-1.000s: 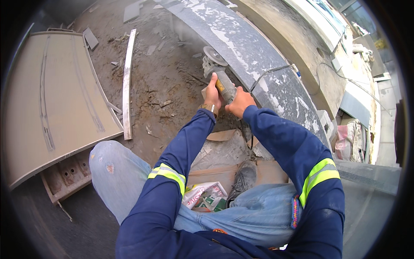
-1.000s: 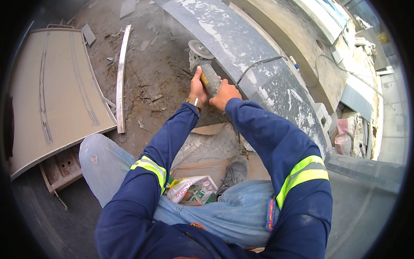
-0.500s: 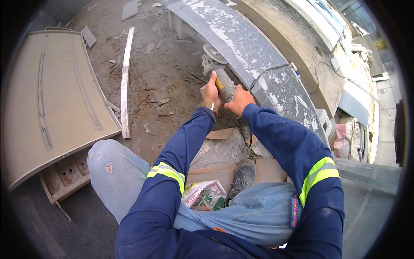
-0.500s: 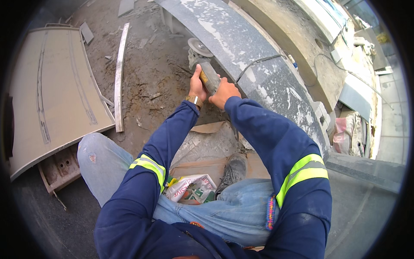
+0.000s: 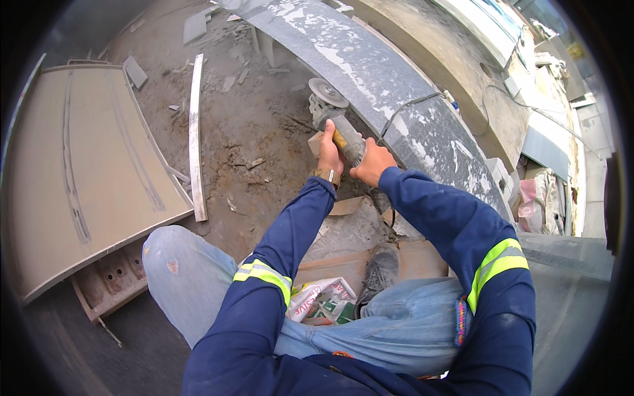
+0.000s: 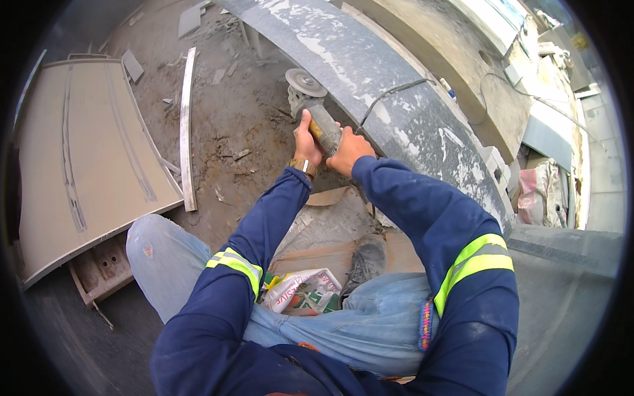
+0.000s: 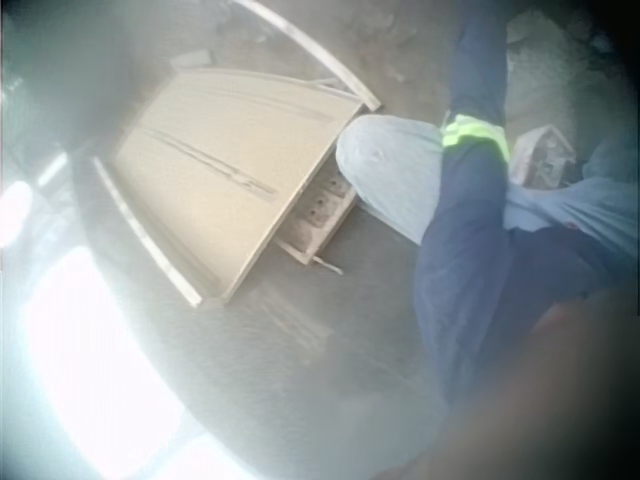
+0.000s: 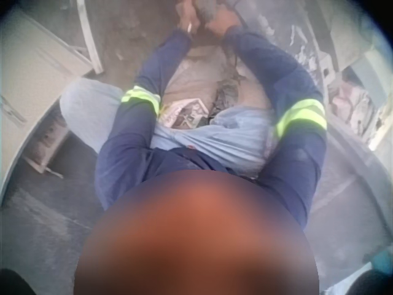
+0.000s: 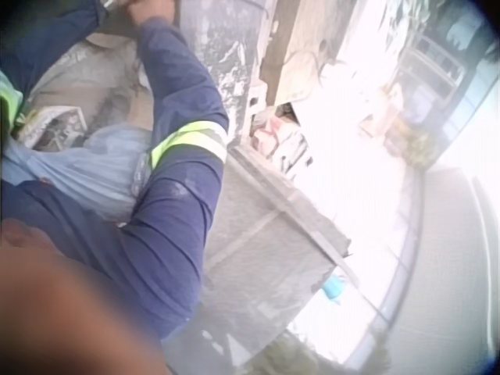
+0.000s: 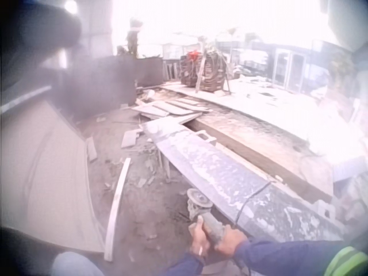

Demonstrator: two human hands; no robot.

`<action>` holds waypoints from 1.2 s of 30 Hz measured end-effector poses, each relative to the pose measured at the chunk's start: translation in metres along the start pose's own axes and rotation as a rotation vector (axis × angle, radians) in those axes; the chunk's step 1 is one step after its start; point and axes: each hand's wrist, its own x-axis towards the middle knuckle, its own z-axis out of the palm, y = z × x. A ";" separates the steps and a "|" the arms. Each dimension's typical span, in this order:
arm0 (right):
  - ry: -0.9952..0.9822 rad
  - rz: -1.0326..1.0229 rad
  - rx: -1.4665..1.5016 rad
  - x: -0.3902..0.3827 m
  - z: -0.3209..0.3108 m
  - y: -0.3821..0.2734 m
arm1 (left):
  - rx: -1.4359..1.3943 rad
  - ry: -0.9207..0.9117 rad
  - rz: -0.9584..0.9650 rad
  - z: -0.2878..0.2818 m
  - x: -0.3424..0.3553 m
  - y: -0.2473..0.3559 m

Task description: The person sits on the ground and uses an angle grinder to cut or grind a concrete slab. The person holds the tool with both hands and moves it along the edge of the slab, generating dust.

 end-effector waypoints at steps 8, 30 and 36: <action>-0.005 -0.020 0.019 -0.003 0.001 0.002 | 0.031 0.013 -0.004 0.002 -0.005 0.002; -0.007 0.000 0.021 -0.001 -0.003 -0.003 | 0.019 -0.003 -0.049 0.000 0.003 0.005; -0.061 0.040 0.000 0.006 -0.008 -0.013 | 0.016 0.004 -0.056 -0.003 0.012 0.011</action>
